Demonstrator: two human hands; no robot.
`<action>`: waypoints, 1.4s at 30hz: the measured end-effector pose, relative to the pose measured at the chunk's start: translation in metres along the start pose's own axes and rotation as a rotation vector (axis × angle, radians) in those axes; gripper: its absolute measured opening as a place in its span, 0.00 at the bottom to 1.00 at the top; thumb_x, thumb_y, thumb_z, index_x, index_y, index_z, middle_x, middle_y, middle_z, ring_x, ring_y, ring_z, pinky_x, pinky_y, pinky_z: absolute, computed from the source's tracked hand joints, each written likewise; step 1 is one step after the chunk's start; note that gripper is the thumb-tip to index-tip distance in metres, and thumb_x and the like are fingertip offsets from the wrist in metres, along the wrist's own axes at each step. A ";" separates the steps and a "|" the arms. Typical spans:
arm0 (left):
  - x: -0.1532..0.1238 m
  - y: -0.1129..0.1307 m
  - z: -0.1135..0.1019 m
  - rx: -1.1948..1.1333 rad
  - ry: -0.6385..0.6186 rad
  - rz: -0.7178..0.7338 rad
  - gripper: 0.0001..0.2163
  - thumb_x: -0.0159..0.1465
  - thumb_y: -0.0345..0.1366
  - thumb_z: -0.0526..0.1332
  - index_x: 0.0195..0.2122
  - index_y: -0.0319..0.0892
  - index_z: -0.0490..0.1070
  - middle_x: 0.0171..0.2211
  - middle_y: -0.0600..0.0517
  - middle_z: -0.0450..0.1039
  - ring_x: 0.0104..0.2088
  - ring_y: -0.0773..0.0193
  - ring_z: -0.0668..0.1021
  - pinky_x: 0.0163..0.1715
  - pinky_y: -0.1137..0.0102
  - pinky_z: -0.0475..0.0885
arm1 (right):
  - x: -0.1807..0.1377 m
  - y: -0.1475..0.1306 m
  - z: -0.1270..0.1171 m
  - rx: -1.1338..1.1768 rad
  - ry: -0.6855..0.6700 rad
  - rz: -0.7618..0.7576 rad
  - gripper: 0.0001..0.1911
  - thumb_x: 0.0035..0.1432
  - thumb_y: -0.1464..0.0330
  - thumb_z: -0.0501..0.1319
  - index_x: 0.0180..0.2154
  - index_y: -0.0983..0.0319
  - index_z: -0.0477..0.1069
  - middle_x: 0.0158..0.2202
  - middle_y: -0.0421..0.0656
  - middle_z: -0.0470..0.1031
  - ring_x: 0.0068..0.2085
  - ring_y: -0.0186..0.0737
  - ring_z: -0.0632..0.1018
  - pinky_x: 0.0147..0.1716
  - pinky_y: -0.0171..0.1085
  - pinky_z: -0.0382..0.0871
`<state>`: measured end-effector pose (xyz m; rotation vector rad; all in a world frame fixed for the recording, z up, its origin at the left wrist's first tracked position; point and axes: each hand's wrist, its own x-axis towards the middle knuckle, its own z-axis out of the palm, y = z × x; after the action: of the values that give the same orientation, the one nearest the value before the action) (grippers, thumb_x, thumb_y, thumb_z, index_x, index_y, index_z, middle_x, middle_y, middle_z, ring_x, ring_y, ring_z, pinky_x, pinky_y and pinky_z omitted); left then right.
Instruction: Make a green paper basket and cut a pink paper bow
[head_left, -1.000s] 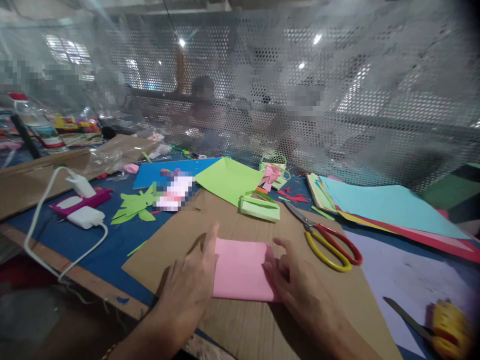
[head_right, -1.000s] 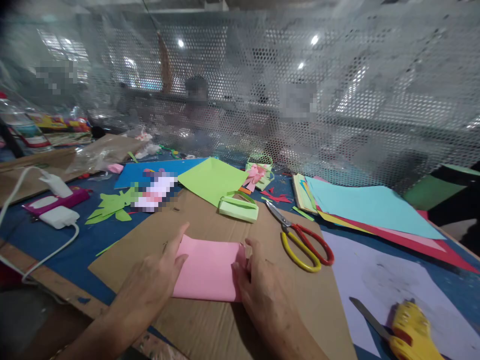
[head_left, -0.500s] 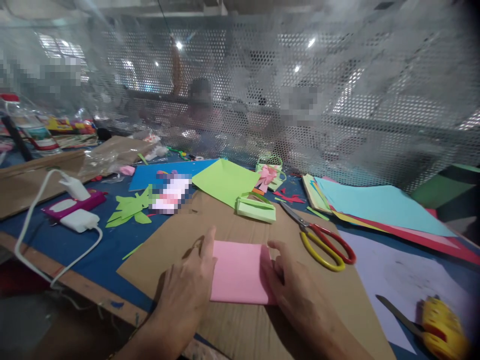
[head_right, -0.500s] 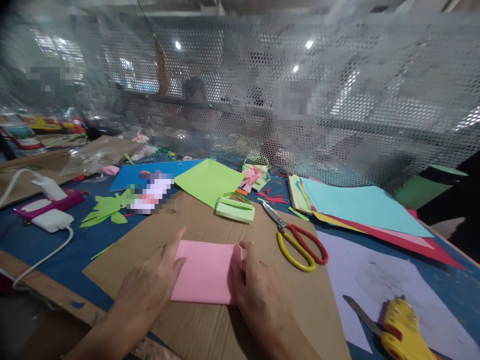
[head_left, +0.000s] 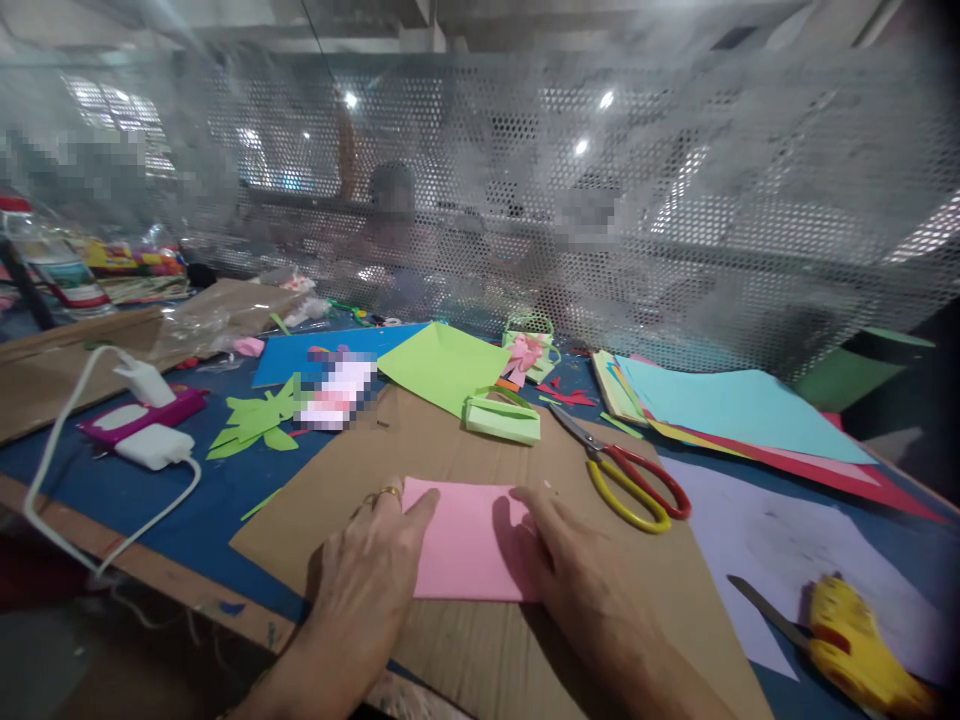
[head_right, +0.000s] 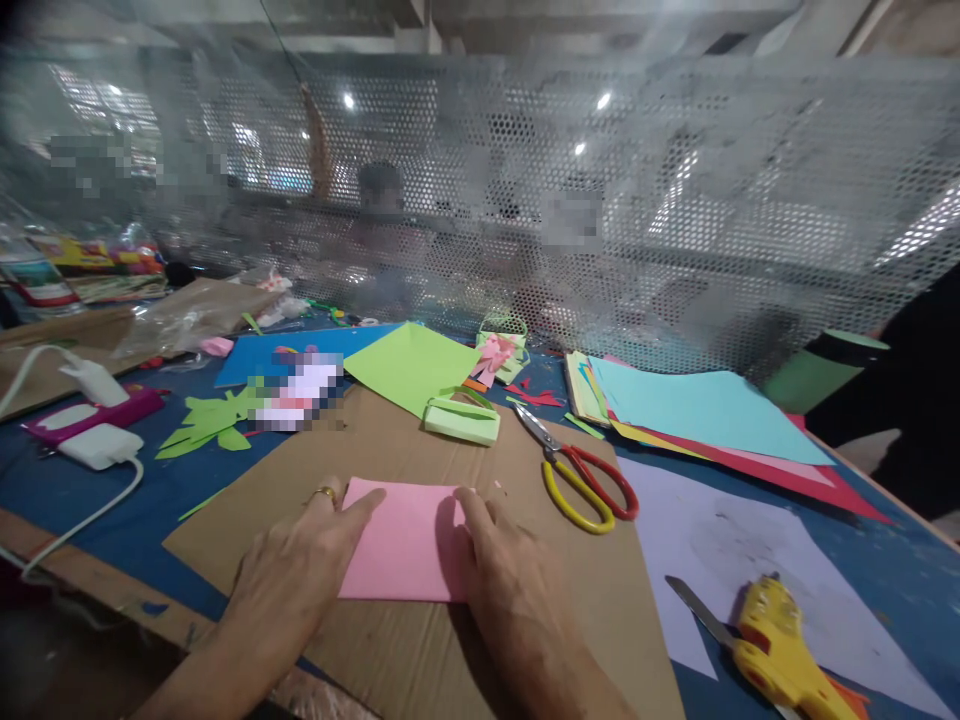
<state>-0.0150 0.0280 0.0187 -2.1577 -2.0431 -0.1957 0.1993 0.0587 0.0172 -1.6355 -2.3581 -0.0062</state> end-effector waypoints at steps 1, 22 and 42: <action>0.001 -0.001 0.000 0.008 0.015 0.011 0.25 0.66 0.22 0.54 0.58 0.56 0.70 0.41 0.46 0.74 0.33 0.54 0.80 0.26 0.65 0.72 | -0.001 0.000 0.000 -0.026 -0.007 -0.038 0.14 0.68 0.68 0.51 0.51 0.55 0.69 0.37 0.43 0.80 0.33 0.43 0.80 0.26 0.35 0.58; 0.012 -0.002 0.015 -0.043 0.224 0.326 0.17 0.67 0.45 0.61 0.57 0.54 0.71 0.46 0.42 0.76 0.45 0.48 0.76 0.43 0.55 0.62 | -0.002 -0.027 -0.015 -0.051 0.129 -0.376 0.22 0.60 0.69 0.58 0.55 0.69 0.68 0.51 0.56 0.75 0.51 0.54 0.75 0.52 0.52 0.69; 0.011 -0.002 0.012 -0.093 0.181 0.305 0.18 0.71 0.46 0.55 0.60 0.55 0.67 0.48 0.44 0.74 0.46 0.49 0.73 0.43 0.54 0.61 | -0.008 -0.026 -0.008 -0.214 0.287 -0.407 0.43 0.67 0.46 0.49 0.60 0.80 0.65 0.63 0.67 0.64 0.64 0.65 0.66 0.58 0.63 0.67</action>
<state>-0.0165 0.0414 0.0092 -2.3736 -1.6162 -0.4345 0.1798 0.0405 0.0274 -1.1113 -2.4747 -0.5503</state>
